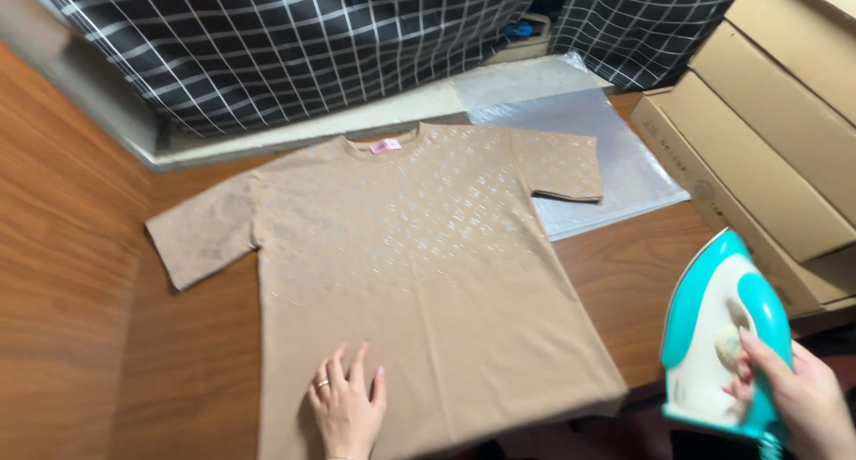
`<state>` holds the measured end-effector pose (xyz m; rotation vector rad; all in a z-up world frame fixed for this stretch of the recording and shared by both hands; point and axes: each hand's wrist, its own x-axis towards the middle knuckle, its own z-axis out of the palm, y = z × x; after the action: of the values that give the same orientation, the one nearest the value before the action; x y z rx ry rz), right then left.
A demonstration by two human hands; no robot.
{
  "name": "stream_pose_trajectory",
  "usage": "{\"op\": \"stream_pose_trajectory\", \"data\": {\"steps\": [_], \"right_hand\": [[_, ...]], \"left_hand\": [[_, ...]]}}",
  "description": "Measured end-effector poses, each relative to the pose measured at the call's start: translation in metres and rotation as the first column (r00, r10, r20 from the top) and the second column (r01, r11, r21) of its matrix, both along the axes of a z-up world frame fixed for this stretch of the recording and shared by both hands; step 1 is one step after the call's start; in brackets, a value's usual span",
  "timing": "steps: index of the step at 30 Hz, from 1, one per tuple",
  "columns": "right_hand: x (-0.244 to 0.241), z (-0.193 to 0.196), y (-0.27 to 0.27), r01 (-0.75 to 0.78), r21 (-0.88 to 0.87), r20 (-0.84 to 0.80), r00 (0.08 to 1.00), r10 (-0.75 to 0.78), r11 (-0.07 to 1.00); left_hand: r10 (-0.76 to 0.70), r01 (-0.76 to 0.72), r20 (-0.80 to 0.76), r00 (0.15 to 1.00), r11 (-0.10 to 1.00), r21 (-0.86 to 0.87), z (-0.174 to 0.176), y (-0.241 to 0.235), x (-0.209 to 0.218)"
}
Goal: The person folds a dark t-shirt on a wooden desk, places it into a clear plastic bag, and then puts the bag into a cardboard box. Later, the person retrieves a beige long-sleeved shirt from a clothes rack, lays it on the desk, and irons it using a teal iron.
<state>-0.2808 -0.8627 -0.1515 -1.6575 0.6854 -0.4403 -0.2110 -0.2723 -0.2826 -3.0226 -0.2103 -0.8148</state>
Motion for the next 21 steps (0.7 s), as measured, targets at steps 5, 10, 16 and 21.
{"op": "stream_pose_trajectory", "data": {"steps": [5,10,16,21], "right_hand": [[0.005,-0.011,0.0,-0.568,0.369,-0.018,0.787,0.617,0.736],[0.062,0.106,0.224,-0.466,0.363,-0.302,0.76,0.575,0.807],[0.159,0.191,0.479,-0.654,0.395,-0.361,0.536,0.763,0.646],[0.255,0.202,0.642,-0.849,0.283,-0.395,0.321,0.861,0.447]], "left_hand": [[-0.259,0.283,0.113,0.959,0.865,-0.414,0.037,0.097,0.047],[-0.094,0.241,0.293,0.951,0.819,-0.52,0.03,0.2,0.108],[0.094,0.162,0.397,0.913,0.809,-0.564,0.012,0.281,0.187],[0.023,0.189,0.376,0.926,0.835,-0.517,-0.004,0.319,0.229]]}}
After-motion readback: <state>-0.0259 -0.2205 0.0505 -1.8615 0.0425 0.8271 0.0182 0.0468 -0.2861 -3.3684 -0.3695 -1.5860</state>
